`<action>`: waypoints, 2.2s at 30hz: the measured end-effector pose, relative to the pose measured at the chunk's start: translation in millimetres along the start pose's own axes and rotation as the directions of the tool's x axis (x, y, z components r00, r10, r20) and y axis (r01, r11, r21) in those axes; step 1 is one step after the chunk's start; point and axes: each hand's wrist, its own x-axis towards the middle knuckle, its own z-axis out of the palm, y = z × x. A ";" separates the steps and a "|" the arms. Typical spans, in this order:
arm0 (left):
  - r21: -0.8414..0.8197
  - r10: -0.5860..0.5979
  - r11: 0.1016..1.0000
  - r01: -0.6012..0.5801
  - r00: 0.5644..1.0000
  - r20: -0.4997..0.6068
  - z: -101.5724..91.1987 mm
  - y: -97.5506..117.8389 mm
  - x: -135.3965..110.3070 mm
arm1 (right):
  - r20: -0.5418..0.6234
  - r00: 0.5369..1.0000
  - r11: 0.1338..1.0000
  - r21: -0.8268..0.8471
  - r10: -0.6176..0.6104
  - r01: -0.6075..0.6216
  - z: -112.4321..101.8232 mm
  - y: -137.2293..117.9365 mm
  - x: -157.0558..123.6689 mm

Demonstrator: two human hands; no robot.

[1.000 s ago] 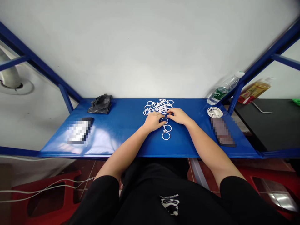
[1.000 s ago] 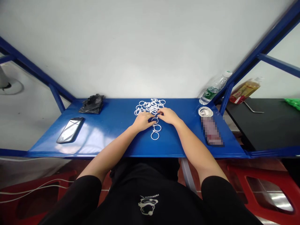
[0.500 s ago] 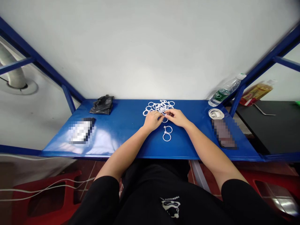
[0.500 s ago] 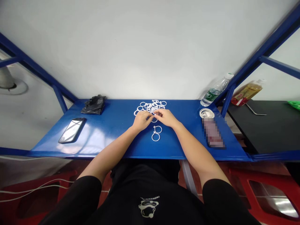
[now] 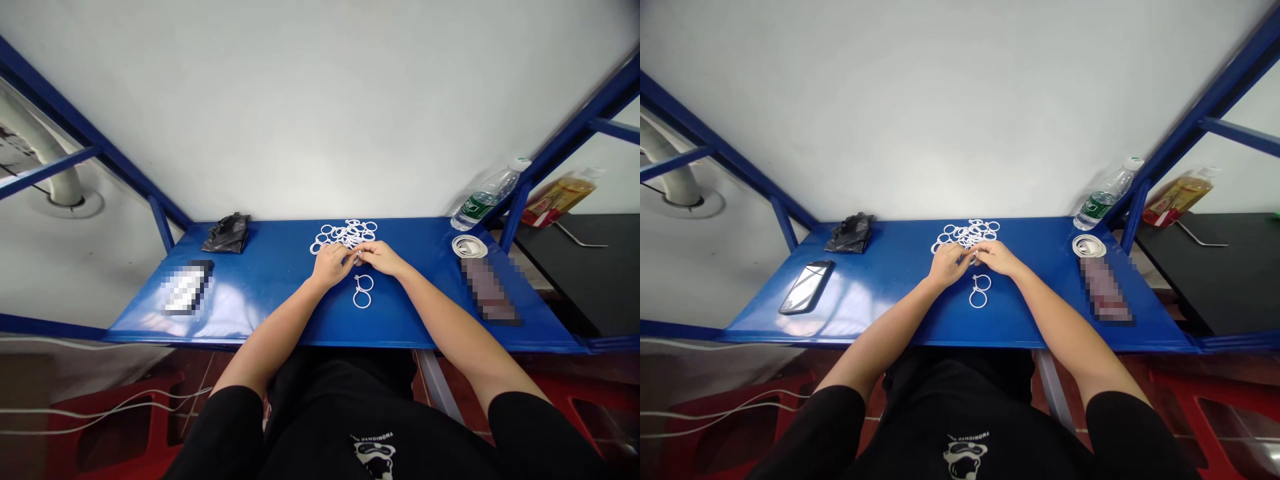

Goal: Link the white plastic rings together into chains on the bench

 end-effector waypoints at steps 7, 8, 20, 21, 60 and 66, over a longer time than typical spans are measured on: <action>-0.037 -0.012 0.999 0.011 0.999 -0.038 0.1 -2.5 0.3 | 0.057 0.998 0.982 0.182 0.041 -0.051 -4.7 4.7 2.2; -0.036 -0.012 0.999 0.011 0.999 -0.038 0.0 -2.6 0.3 | 0.071 0.996 0.979 0.196 0.046 -0.059 -5.3 5.1 2.2; -0.071 -0.023 0.997 0.022 0.999 -0.024 1.3 -2.3 0.7 | 0.090 0.994 0.975 0.209 0.057 -0.075 -8.0 4.2 0.3; -0.078 -0.022 0.997 0.020 0.999 -0.026 1.2 -2.6 0.9 | 0.078 0.996 0.979 0.195 0.050 -0.064 -7.2 3.1 0.2; 0.047 -0.556 0.831 0.555 0.831 0.010 -10.2 -70.7 -6.3 | -0.104 0.993 0.870 -0.492 -0.048 -0.009 -32.5 11.1 -0.5; 0.022 -0.533 0.846 0.533 0.846 0.023 -8.3 -72.8 -6.3 | -0.059 0.994 0.823 -0.566 -0.093 0.043 -32.0 10.8 -1.3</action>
